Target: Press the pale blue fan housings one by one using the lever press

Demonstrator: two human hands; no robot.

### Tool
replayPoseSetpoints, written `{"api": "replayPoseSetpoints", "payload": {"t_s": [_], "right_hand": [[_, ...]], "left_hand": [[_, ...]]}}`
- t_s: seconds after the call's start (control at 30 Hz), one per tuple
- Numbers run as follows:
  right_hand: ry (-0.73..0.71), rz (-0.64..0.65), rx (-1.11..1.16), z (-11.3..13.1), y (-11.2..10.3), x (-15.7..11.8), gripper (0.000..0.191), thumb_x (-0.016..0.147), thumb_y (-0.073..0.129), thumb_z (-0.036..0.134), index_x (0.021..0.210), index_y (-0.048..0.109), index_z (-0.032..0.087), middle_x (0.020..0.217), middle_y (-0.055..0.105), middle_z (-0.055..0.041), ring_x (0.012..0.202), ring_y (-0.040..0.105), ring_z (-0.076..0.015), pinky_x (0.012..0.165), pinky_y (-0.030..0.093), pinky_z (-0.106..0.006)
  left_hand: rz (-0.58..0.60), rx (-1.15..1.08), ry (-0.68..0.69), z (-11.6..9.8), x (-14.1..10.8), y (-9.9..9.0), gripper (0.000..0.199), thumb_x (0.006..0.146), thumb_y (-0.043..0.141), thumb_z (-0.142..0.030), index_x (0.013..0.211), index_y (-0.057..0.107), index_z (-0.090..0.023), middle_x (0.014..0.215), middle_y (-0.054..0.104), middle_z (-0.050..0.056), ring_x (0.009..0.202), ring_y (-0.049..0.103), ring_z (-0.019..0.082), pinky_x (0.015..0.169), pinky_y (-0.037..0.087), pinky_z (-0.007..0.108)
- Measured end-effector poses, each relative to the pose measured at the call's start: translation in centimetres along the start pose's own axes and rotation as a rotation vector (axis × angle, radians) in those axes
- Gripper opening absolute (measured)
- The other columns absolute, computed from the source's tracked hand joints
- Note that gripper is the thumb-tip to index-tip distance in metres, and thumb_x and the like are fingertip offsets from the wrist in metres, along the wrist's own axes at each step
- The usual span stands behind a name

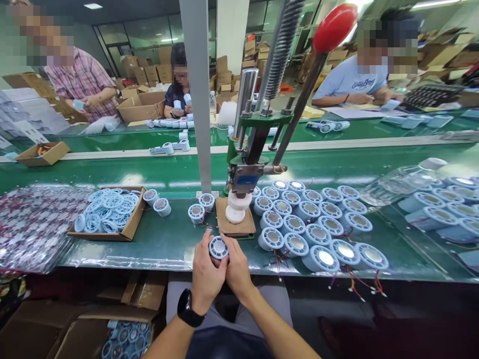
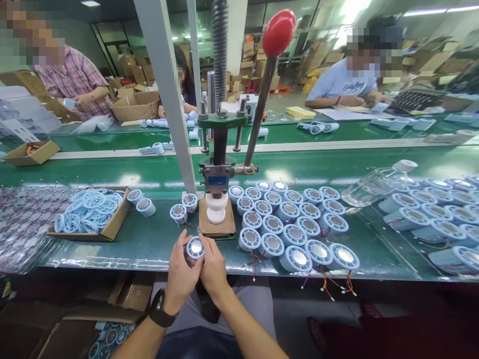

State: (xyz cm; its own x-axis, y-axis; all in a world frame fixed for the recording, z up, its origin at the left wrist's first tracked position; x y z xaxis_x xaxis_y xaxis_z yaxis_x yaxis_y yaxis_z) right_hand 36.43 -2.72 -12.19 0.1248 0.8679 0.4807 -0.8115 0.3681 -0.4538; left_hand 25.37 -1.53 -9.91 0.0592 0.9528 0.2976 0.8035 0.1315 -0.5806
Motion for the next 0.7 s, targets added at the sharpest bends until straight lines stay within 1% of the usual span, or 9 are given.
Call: {"api": "replayPoseSetpoints", "payload": {"t_s": [0.13, 0.2, 0.23, 0.3, 0.4, 0.47, 0.5, 0.57, 0.7], "right_hand": [[-0.006, 0.301, -0.099, -0.1, 0.2, 0.6, 0.057, 0.081, 0.056, 0.010, 0.138, 0.050, 0.015, 0.123, 0.060, -0.0139, 0.112, 0.063, -0.0229, 0.094, 0.057, -0.036], [-0.087, 0.457, -0.190, 1.1, -1.7, 2.2, 0.066, 0.077, 0.061, 0.010, 0.142, 0.047, 0.018, 0.127, 0.058, -0.0127, 0.115, 0.061, -0.0247, 0.093, 0.058, -0.038], [-0.152, 0.461, -0.238, 2.4, -4.0, 3.8, 0.069, 0.077, 0.064, 0.012, 0.143, 0.046, 0.020, 0.129, 0.058, -0.0121, 0.117, 0.060, -0.0255, 0.094, 0.058, -0.040], [-0.297, 0.276, -0.340, 6.8, -10.8, 8.7, 0.065, 0.080, 0.066, 0.017, 0.142, 0.047, 0.022, 0.131, 0.057, -0.0112, 0.121, 0.057, -0.0263, 0.099, 0.055, -0.044], [-0.449, -0.182, -0.512, 14.8, -22.3, 17.4, 0.045, 0.091, 0.057, 0.027, 0.135, 0.054, 0.020, 0.130, 0.057, -0.0085, 0.130, 0.049, -0.0243, 0.111, 0.039, -0.050], [-0.377, -0.337, -0.531, 17.6, -26.9, 23.2, 0.048, 0.093, 0.051, 0.028, 0.139, 0.049, 0.016, 0.131, 0.055, -0.0068, 0.130, 0.050, -0.0206, 0.109, 0.038, -0.042], [-0.315, -0.344, -0.480, 18.0, -28.0, 25.8, 0.049, 0.093, 0.048, 0.030, 0.138, 0.049, 0.012, 0.127, 0.058, -0.0064, 0.125, 0.054, -0.0186, 0.105, 0.039, -0.038], [-0.199, -0.276, -0.327, 17.3, -27.8, 30.0, 0.047, 0.095, 0.038, 0.030, 0.130, 0.055, 0.004, 0.108, 0.065, -0.0066, 0.104, 0.066, -0.0134, 0.090, 0.046, -0.030], [-0.124, -0.183, -0.112, 15.0, -25.3, 33.7, 0.049, 0.095, 0.024, 0.023, 0.102, 0.067, 0.000, 0.078, 0.066, -0.0045, 0.062, 0.066, -0.0054, 0.062, 0.045, -0.016]], "left_hand": [[0.025, -0.066, -0.032, 0.8, -0.5, 1.1, 0.056, 0.084, 0.058, -0.020, 0.138, 0.046, -0.017, 0.131, 0.058, 0.015, 0.124, 0.055, 0.028, 0.106, 0.044, 0.048], [0.088, -0.113, -0.080, 1.4, -0.2, 1.6, 0.051, 0.082, 0.059, -0.021, 0.133, 0.052, -0.016, 0.130, 0.060, 0.015, 0.122, 0.057, 0.029, 0.105, 0.045, 0.047], [0.128, -0.133, -0.109, 1.5, 0.3, 1.7, 0.051, 0.080, 0.061, -0.022, 0.130, 0.054, -0.015, 0.128, 0.063, 0.015, 0.119, 0.060, 0.028, 0.104, 0.046, 0.046], [0.182, -0.159, -0.147, 1.2, 1.8, 1.2, 0.050, 0.075, 0.067, -0.023, 0.124, 0.059, -0.016, 0.119, 0.069, 0.011, 0.110, 0.064, 0.027, 0.100, 0.049, 0.043], [0.161, -0.180, -0.103, -0.9, 5.9, -0.4, 0.051, 0.070, 0.073, -0.025, 0.120, 0.063, -0.018, 0.113, 0.072, 0.008, 0.103, 0.067, 0.025, 0.097, 0.050, 0.039], [0.149, -0.199, -0.050, -2.6, 8.8, -0.3, 0.052, 0.068, 0.075, -0.026, 0.118, 0.064, -0.018, 0.111, 0.072, 0.008, 0.101, 0.067, 0.025, 0.096, 0.050, 0.039], [0.154, -0.214, -0.030, -3.2, 10.0, 0.3, 0.051, 0.067, 0.076, -0.025, 0.117, 0.065, -0.017, 0.110, 0.072, 0.008, 0.101, 0.067, 0.025, 0.095, 0.050, 0.039], [0.186, -0.281, -0.014, -4.1, 11.9, 2.3, 0.051, 0.065, 0.079, -0.023, 0.114, 0.066, -0.015, 0.109, 0.072, 0.009, 0.099, 0.067, 0.025, 0.094, 0.050, 0.039], [0.320, -0.514, -0.026, -4.3, 13.2, 6.8, 0.049, 0.063, 0.079, -0.015, 0.110, 0.065, -0.012, 0.108, 0.073, 0.010, 0.095, 0.067, 0.023, 0.091, 0.051, 0.037]]}}
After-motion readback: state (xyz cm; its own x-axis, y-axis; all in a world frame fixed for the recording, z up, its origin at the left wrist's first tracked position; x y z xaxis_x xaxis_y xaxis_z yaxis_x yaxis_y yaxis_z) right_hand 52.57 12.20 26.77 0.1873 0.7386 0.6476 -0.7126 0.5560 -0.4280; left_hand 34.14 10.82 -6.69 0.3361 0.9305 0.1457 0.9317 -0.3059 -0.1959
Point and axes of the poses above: each hand's wrist, its own x-axis towards the middle knuckle, its own y-axis out of the palm, z = x × y, the point moved 10 cm from there along x, towards the middle knuckle
